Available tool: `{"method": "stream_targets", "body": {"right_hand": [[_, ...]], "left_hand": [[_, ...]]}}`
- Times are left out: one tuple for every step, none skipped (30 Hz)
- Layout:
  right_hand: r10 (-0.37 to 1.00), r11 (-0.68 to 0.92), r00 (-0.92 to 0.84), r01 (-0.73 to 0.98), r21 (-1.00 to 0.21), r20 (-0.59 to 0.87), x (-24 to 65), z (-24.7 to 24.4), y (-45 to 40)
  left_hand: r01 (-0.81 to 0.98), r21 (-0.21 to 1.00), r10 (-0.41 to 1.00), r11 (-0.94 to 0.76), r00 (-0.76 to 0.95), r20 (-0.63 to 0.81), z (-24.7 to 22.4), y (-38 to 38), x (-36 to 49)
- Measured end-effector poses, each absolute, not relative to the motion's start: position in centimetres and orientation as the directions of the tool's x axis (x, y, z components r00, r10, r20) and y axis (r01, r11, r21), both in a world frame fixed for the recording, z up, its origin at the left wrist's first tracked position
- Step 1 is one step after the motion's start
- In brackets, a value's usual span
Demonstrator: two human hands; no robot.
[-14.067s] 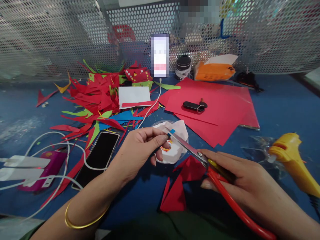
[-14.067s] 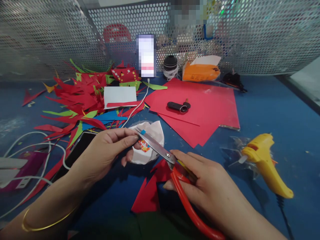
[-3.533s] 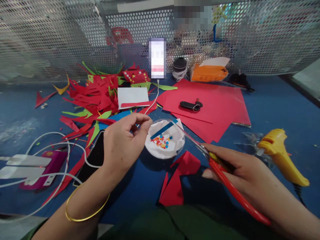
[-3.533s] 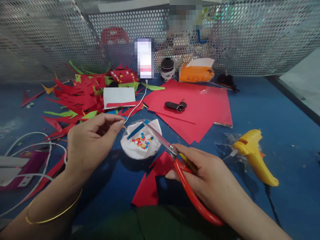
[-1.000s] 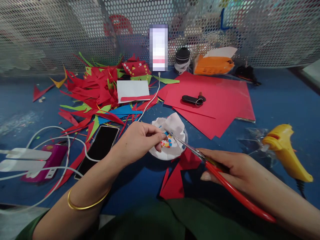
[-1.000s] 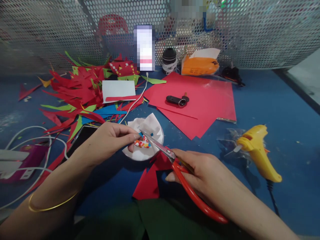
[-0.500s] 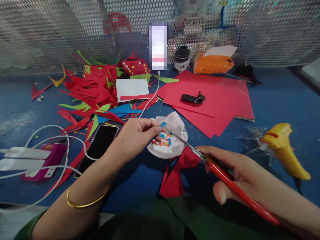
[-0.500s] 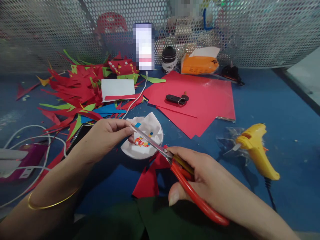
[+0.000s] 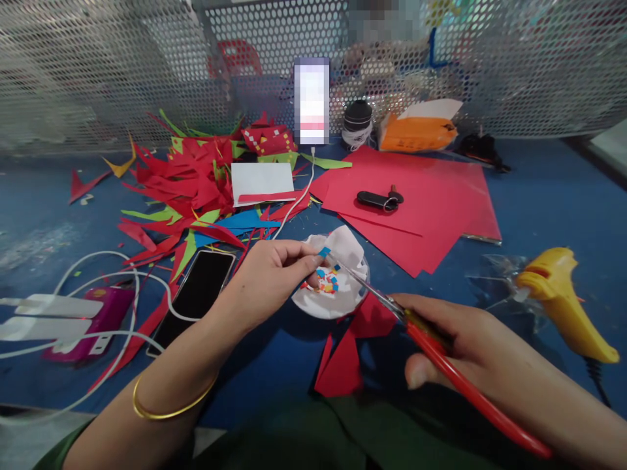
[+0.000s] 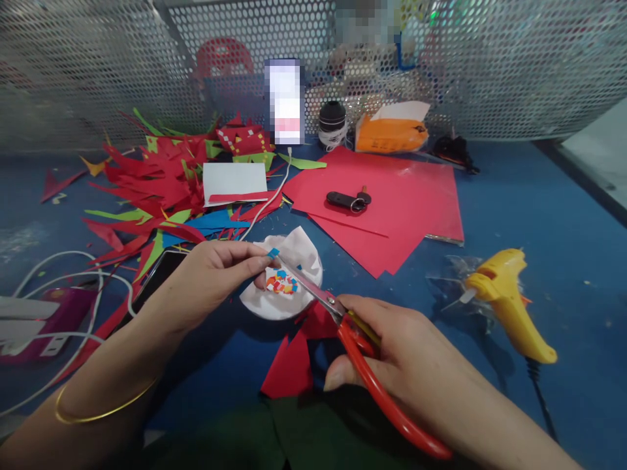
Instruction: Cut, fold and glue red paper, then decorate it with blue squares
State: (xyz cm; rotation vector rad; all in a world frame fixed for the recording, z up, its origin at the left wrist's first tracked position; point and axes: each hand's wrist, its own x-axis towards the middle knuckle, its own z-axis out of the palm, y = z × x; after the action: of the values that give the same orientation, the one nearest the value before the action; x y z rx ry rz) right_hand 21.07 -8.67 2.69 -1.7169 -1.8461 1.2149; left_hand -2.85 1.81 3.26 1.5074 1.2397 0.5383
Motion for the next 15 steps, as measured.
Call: {"method": "stream_targets", "body": {"right_hand": [[0.921,-0.101,-0.234,0.626,-0.773,-0.31,20.97,2.73,-8.62],[0.915,-0.102,-0.252,0.613,-0.784,-0.316,20.88,2.75,-8.57],[0.914,-0.097,-0.262,0.604,-0.791,-0.311,20.79,2.75,-8.52],[0.919,-0.087,-0.259,0.603,-0.793,-0.298,20.71,2.73,-8.47],[0.922,-0.079,-0.26,0.603,-0.794,-0.288,20.66,2.7,-8.44],[0.922,-0.072,-0.265,0.602,-0.795,-0.284,20.62,2.67,-8.41],[0.919,-0.071,-0.269,0.606,-0.793,-0.287,20.61,2.64,-8.39],[0.918,-0.069,-0.271,0.61,-0.79,-0.29,20.61,2.61,-8.38],[0.918,-0.067,-0.271,0.614,-0.787,-0.29,20.62,2.59,-8.38],[0.918,-0.066,-0.271,0.616,-0.785,-0.29,20.63,2.59,-8.38],[0.918,-0.063,-0.273,0.617,-0.785,-0.289,20.64,2.6,-8.38],[0.916,-0.062,-0.277,0.615,-0.786,-0.289,20.65,2.62,-8.37],[0.915,-0.062,-0.281,0.612,-0.789,-0.291,20.64,2.65,-8.36],[0.913,-0.063,-0.286,0.606,-0.793,-0.291,20.64,2.68,-8.34],[0.911,-0.065,-0.29,0.6,-0.797,-0.292,20.62,2.7,-8.31]], "left_hand": [[0.42,0.902,0.891,0.096,0.368,-0.267,3.28,1.8,-2.85],[0.423,0.902,0.887,0.091,0.378,-0.266,3.31,1.8,-2.84],[0.424,0.902,0.884,0.084,0.385,-0.264,3.36,1.79,-2.82],[0.425,0.902,0.882,0.079,0.391,-0.261,3.42,1.79,-2.81],[0.425,0.902,0.882,0.074,0.395,-0.259,3.48,1.79,-2.78],[0.425,0.902,0.881,0.073,0.396,-0.258,3.54,1.79,-2.76],[0.425,0.902,0.881,0.075,0.396,-0.26,3.59,1.79,-2.74],[0.424,0.902,0.881,0.078,0.395,-0.262,3.62,1.78,-2.72],[0.423,0.903,0.879,0.082,0.396,-0.265,3.64,1.78,-2.71],[0.419,0.904,0.878,0.084,0.397,-0.266,3.64,1.77,-2.7],[0.413,0.907,0.878,0.087,0.399,-0.265,3.63,1.76,-2.7],[0.406,0.91,0.877,0.088,0.401,-0.264,3.62,1.75,-2.7],[0.4,0.912,0.877,0.09,0.401,-0.263,3.6,1.74,-2.69],[0.397,0.913,0.878,0.092,0.401,-0.263,3.59,1.74,-2.69],[0.398,0.913,0.879,0.093,0.398,-0.264,3.59,1.73,-2.69]]}}
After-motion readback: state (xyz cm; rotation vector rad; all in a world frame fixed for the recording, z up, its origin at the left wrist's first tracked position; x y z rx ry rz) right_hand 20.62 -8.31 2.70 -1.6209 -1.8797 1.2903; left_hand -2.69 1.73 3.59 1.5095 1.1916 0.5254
